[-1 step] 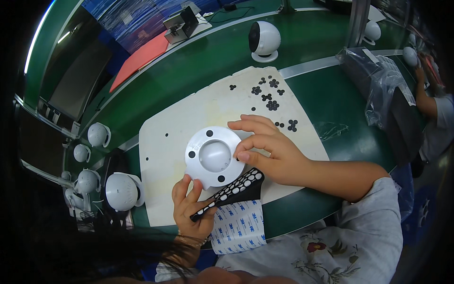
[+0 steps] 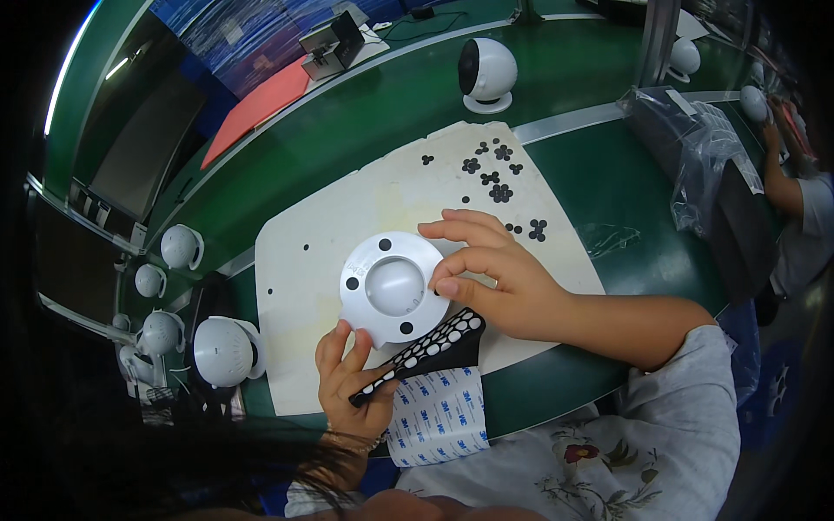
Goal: The person assembles white dome-shaped electronic devices by hand. They pick up a white dome casing, place it on a work mat, and insert small black circular components into the holes on the underside of the casing. The person repeats this process for multiple units, placing the finished casings into a blue bin.
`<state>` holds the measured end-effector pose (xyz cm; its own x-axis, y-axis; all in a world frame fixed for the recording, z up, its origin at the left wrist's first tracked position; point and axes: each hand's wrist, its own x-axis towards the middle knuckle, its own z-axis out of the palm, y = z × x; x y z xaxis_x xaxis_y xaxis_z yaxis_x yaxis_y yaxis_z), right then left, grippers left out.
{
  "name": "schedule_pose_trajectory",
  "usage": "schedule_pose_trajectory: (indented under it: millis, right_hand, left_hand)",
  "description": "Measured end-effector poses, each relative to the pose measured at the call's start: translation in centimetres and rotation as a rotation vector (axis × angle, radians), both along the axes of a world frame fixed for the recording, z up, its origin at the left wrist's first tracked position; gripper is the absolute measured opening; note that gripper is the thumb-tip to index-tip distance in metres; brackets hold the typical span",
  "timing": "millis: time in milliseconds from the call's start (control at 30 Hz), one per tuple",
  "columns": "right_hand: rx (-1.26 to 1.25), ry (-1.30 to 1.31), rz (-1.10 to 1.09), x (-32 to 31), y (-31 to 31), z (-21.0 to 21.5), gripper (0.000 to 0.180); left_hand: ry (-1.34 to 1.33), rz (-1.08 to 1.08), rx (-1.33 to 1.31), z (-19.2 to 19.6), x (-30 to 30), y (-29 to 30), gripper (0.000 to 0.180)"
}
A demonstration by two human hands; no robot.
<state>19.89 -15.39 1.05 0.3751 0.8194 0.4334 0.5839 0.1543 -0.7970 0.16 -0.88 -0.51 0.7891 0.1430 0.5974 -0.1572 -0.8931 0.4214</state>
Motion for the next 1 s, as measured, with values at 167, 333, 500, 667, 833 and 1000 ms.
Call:
schedule_pose_trajectory:
  millis: [167, 333, 500, 667, 833, 1000]
  right_hand:
    - [0.075, -0.228, -0.064, 0.2, -0.2, -0.6, 0.013]
    - [0.118, -0.569, -0.125, 0.9, -0.9, -0.8, 0.023]
    - [-0.043, 0.892, 0.215, -0.2, 0.4, -0.6, 0.033]
    - [-0.146, 0.835, 0.219, 2.4, 2.4, 0.9, 0.024]
    - [-0.183, 0.179, -0.153, 8.8, 8.0, 3.0, 0.018]
    - [-0.191, -1.102, -0.469, 17.8, 13.0, -5.6, 0.018]
  left_hand:
    - [-0.003, 0.006, 0.007, 0.0, 0.0, -0.1, 0.016]
    - [0.0, 0.005, 0.012, 0.0, -0.2, -0.1, 0.017]
    - [-0.004, -0.021, 0.024, -0.2, -0.1, 0.1, 0.02]
    - [0.014, -0.077, 0.052, 0.6, -0.5, 0.1, 0.025]
    - [0.062, -0.219, -0.015, 0.6, -0.6, 0.4, 0.029]
    - [0.159, -0.311, 0.052, 0.4, 0.0, 1.2, 0.037]
